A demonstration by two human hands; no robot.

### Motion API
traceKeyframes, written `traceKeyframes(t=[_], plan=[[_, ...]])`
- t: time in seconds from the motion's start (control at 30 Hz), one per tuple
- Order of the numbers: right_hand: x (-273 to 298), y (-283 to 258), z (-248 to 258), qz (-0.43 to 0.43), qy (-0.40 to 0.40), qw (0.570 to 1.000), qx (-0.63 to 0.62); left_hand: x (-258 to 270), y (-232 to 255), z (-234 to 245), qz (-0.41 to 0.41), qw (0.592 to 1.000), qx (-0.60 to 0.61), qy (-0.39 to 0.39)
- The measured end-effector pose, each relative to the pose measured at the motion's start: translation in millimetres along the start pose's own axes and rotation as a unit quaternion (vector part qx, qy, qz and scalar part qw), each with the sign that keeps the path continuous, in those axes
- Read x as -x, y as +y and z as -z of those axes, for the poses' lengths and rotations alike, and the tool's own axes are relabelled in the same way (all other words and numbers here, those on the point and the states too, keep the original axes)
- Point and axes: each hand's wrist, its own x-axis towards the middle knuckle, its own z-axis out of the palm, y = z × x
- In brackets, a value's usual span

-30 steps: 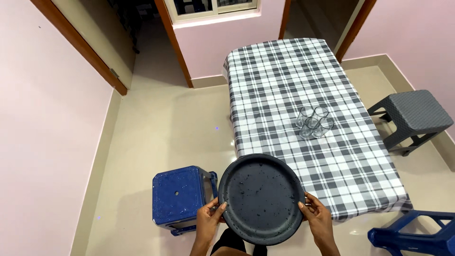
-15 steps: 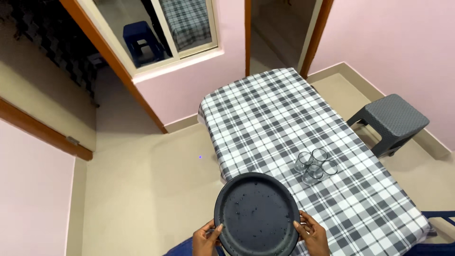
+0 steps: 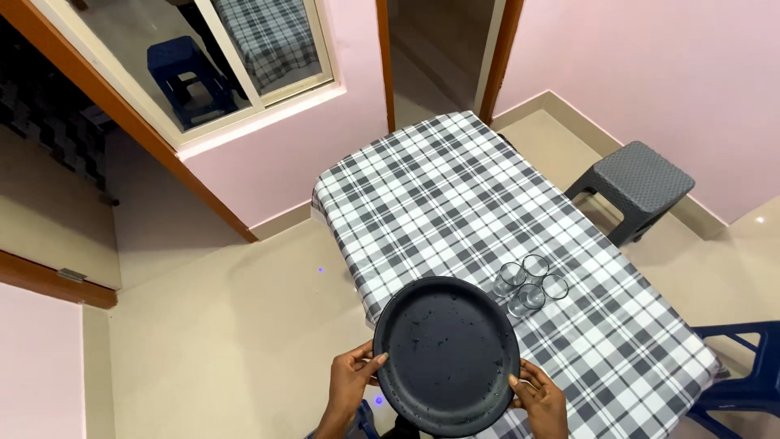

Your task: The person washes a black plate under a sink faucet, then carries it to a dining table and places it down. They repeat this process with additional plates, arranging them on the table alongside glasses.

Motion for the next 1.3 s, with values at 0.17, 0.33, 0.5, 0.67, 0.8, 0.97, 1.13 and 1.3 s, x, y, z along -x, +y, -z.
traceKeyframes(t=[0.17,0.33,0.5,0.67,0.8,0.97,1.13,1.3], plan=[[-6,4,-3,-0.016,0.025,1.000,0.004,-17,15,-8,-0.007,1.000,-0.030,-0.007],[-16,14,-27,-0.030,0.070,0.996,-0.042,-73,18,6,0.006,0.998,-0.050,-0.038],[-48,18,-87,-0.015,0.096,0.992,-0.076,-167,50,32,0.000,0.993,-0.054,-0.104],[-86,1,-193,-0.019,0.151,0.980,-0.126,-277,119,68,0.019,0.980,-0.133,-0.147],[-95,-30,-275,-0.038,0.182,0.974,-0.132,-343,164,101,0.001,0.970,-0.142,-0.198],[-126,-55,-330,-0.059,0.182,0.975,-0.112,-415,188,120,0.006,0.961,-0.186,-0.203],[-152,-60,-354,-0.052,0.182,0.976,-0.107,-468,177,127,0.000,0.960,-0.176,-0.217],[-182,-58,-365,-0.042,0.180,0.979,-0.084,-509,158,129,0.004,0.967,-0.168,-0.192]])
